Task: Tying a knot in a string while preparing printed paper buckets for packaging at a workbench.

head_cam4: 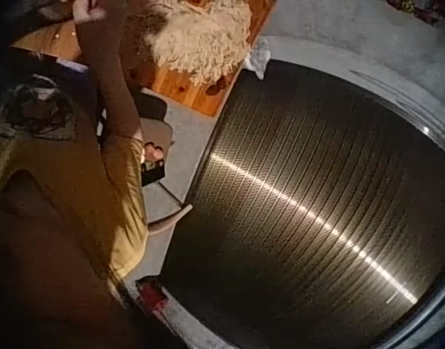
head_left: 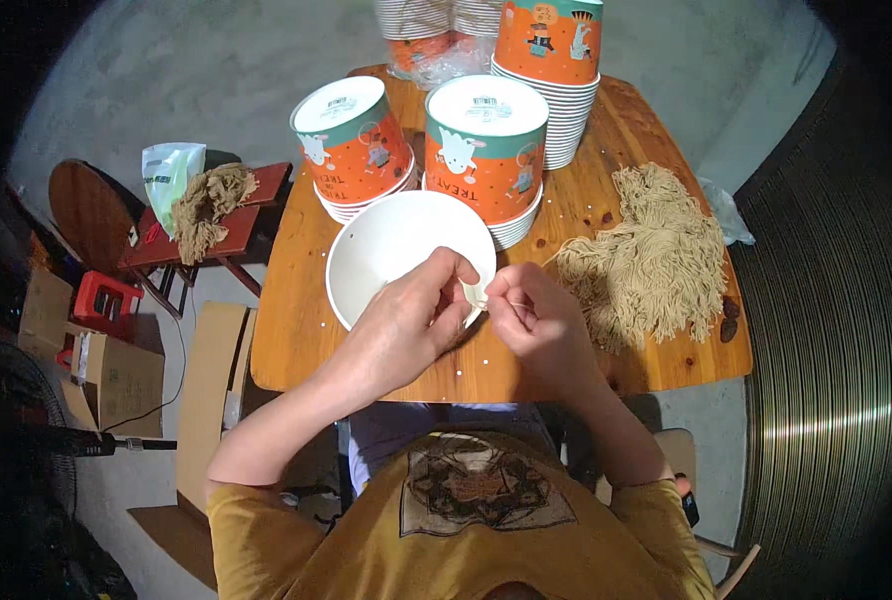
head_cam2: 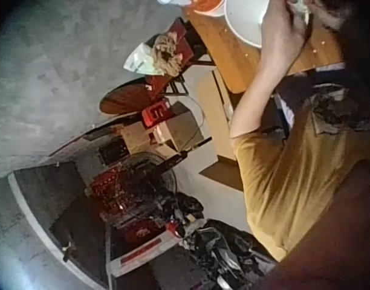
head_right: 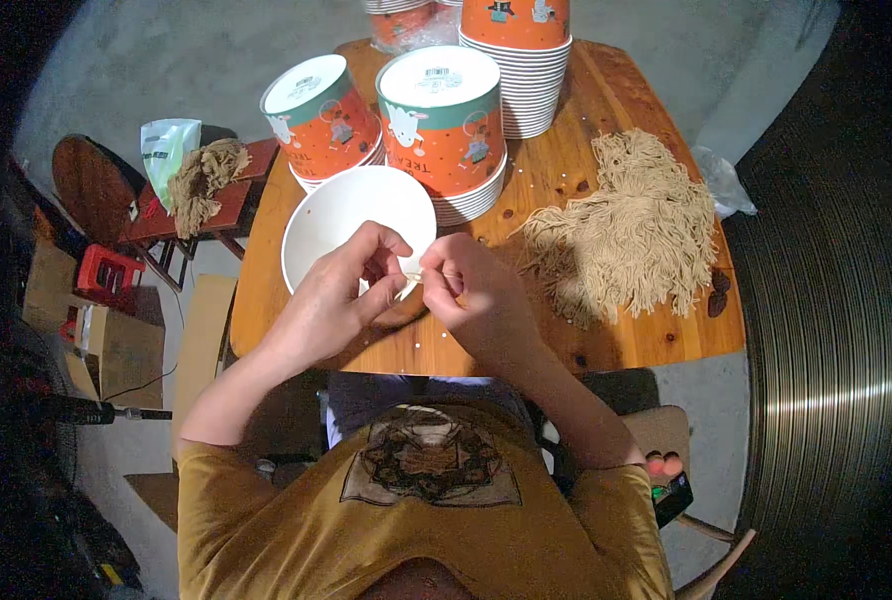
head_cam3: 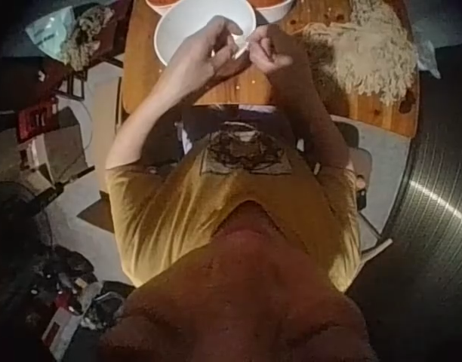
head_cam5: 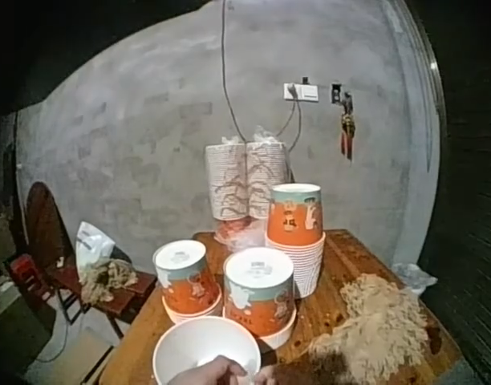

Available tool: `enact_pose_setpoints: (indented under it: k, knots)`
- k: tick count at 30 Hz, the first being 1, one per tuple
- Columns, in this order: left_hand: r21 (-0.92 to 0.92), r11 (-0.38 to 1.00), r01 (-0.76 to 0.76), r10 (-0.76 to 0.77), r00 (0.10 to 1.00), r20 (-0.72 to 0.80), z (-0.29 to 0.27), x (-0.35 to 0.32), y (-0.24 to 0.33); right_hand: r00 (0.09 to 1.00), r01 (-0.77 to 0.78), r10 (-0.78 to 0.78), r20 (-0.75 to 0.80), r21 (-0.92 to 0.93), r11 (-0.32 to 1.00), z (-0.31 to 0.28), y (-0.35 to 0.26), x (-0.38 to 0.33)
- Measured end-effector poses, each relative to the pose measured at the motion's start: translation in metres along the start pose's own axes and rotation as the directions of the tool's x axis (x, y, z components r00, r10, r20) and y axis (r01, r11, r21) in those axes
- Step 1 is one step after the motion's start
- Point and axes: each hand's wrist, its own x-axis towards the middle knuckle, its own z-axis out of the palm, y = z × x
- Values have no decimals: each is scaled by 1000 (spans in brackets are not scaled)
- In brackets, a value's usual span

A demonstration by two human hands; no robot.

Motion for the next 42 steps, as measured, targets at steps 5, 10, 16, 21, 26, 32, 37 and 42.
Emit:
enact_pose_setpoints:
  k: [5, 10, 16, 21, 26, 32, 37, 42]
  knots:
    - [-1, 1000, -28, 28, 1000, -8, 1, 1, 0, 970, 238, -243, -15, -148, 960, 0, 0, 3]
    - [5, 1000, -3, 3, 1000, -7, 0, -1, 1, 951, 302, -308, -34, -124, 945, 3, 0, 4]
    - [38, 997, -71, 74, 994, -75, 0, -3, -6, 993, 114, -114, 23, 6, 993, 2, 0, 3]
    - [193, 962, -195, 223, 965, -137, 2, -3, -9, 994, 109, -109, -30, -15, 994, 5, 0, 3]
    - [163, 972, -170, 189, 976, -108, 8, 3, -4, 990, 134, -135, -29, -51, 990, 3, 0, 3]
    - [134, 988, -74, 84, 994, -70, 8, 6, -4, 991, 133, -135, -22, -75, 988, 2, -3, 1]
    - [200, 979, -25, 39, 997, -68, 6, 8, -3, 994, 100, -103, -33, -79, 992, 3, 0, -2]
    - [385, 903, -189, 277, 943, -186, 10, 7, -6, 982, 165, -177, -70, -143, 976, 5, -2, -3]
